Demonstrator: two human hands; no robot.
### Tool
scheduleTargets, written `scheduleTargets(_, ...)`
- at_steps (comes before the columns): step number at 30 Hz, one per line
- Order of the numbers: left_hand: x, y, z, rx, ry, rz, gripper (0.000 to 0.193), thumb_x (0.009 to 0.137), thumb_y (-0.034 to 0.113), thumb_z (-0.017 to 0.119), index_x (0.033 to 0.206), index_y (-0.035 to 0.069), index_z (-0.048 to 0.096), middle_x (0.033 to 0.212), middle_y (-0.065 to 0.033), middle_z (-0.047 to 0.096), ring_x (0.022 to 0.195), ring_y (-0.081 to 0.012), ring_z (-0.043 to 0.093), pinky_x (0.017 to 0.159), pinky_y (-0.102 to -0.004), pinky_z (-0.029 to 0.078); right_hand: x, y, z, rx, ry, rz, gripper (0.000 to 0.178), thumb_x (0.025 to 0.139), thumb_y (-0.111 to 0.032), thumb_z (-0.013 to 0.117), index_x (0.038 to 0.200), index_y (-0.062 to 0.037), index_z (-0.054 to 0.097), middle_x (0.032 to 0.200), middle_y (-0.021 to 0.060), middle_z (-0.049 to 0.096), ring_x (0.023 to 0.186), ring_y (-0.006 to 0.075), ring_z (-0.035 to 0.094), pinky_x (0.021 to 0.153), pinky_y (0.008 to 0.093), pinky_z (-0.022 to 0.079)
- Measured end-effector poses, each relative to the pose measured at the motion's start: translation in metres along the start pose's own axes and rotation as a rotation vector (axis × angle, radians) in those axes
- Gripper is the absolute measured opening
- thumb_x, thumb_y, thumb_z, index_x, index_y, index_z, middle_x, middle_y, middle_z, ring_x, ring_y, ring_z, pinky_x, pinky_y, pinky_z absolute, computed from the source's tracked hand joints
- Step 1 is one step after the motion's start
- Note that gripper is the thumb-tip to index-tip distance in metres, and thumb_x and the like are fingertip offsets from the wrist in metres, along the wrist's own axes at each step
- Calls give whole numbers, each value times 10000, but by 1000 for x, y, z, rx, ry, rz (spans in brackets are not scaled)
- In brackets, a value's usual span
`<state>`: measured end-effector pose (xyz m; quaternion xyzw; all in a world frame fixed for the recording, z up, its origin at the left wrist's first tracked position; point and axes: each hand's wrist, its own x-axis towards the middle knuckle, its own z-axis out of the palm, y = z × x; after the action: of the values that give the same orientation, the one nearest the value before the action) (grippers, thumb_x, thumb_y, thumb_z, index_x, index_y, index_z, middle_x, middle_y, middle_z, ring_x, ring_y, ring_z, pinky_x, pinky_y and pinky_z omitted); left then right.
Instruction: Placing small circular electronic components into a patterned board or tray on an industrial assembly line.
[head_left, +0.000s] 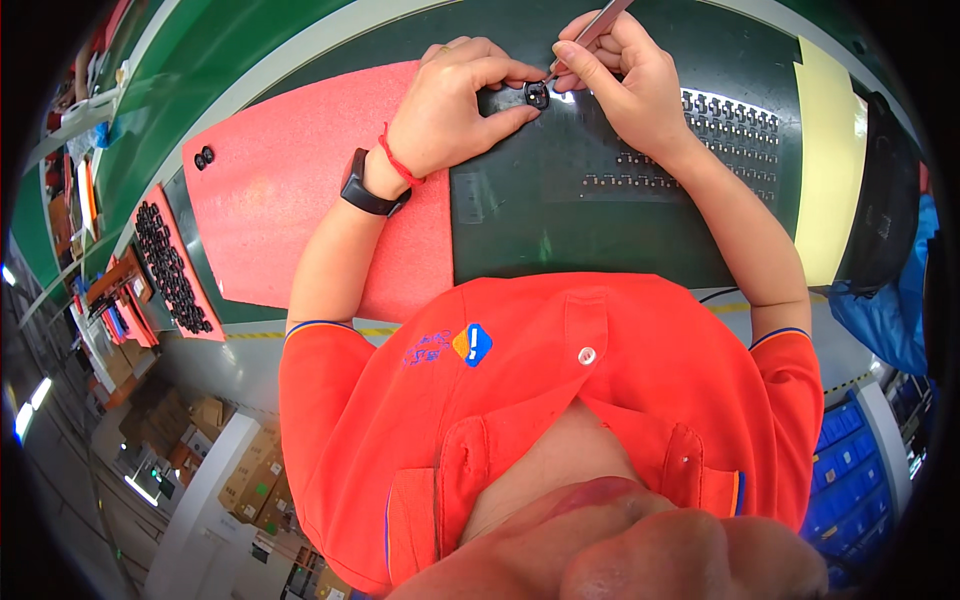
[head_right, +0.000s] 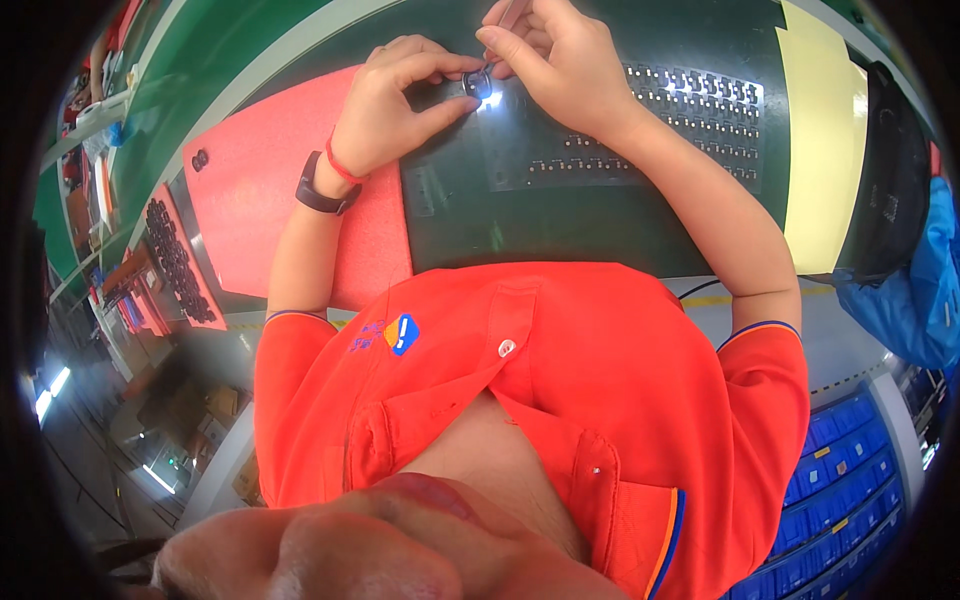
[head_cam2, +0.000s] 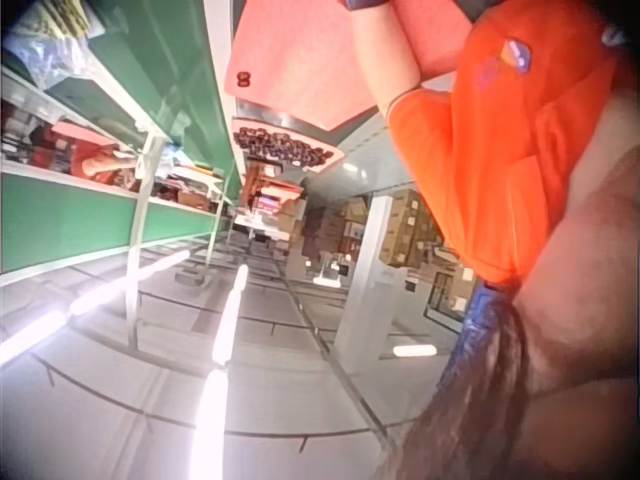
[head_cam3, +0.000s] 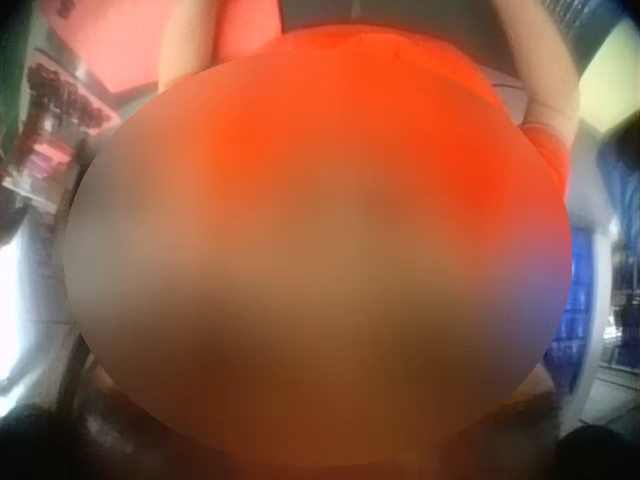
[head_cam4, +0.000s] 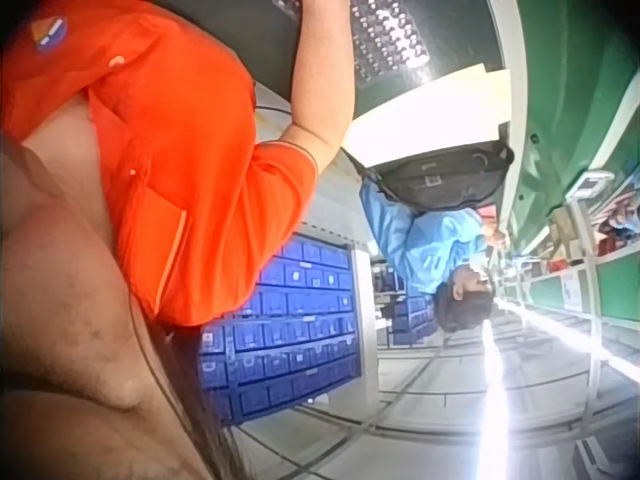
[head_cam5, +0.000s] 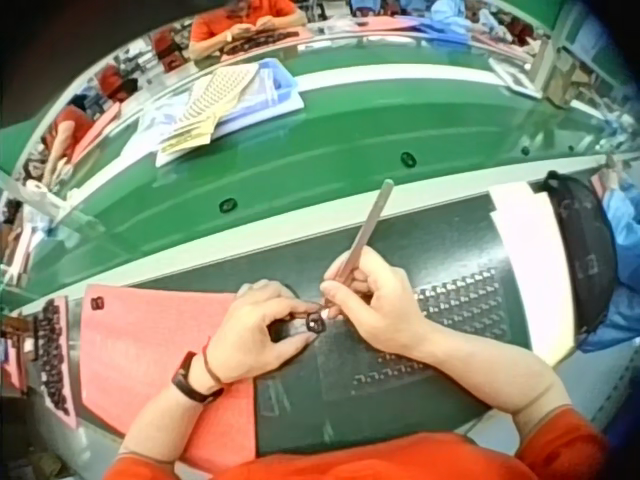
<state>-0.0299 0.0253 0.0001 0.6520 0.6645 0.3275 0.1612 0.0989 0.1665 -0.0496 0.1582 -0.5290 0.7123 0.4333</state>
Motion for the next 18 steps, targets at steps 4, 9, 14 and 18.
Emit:
scheduleTargets(4, -4, -3, -1, 6, 9, -13, 270, 700, 177, 776, 960, 141, 714, 787, -16, 597, 789, -204, 559, 740, -328, 392, 18, -49, 26, -518, 116, 672, 125, 900, -7, 595, 995, 15, 518, 799, 54, 615, 697, 103, 632, 596, 222, 514)
scheduleTargets(9, -3, -2, -1, 5, 21, 19, 265, 696, 174, 777, 949, 135, 709, 793, -13, 602, 796, -207, 563, 739, -330, 393, 6, -43, 14, -812, -112, 412, 137, 899, -70, 630, 990, 14, 572, 847, 77, 664, 685, 125, 650, 616, 230, 514)
scheduleTargets(14, -1, 0, -4, 12, -2, 6, 239, 697, 83, 756, 920, 37, 683, 823, -52, 608, 777, -214, 567, 745, -313, 452, 13, -44, 5, -979, -369, 99, 126, 842, -62, 690, 890, 21, 608, 826, 80, 664, 640, 176, 639, 581, 260, 494)
scheduleTargets(18, -4, -3, -3, -14, -8, -22, 250, 700, 172, 769, 939, 136, 707, 792, -7, 601, 781, -204, 557, 739, -326, 386, 14, -47, 6, -967, -317, 124, 120, 862, -37, 657, 943, 22, 591, 841, 78, 669, 667, 146, 648, 599, 236, 502)
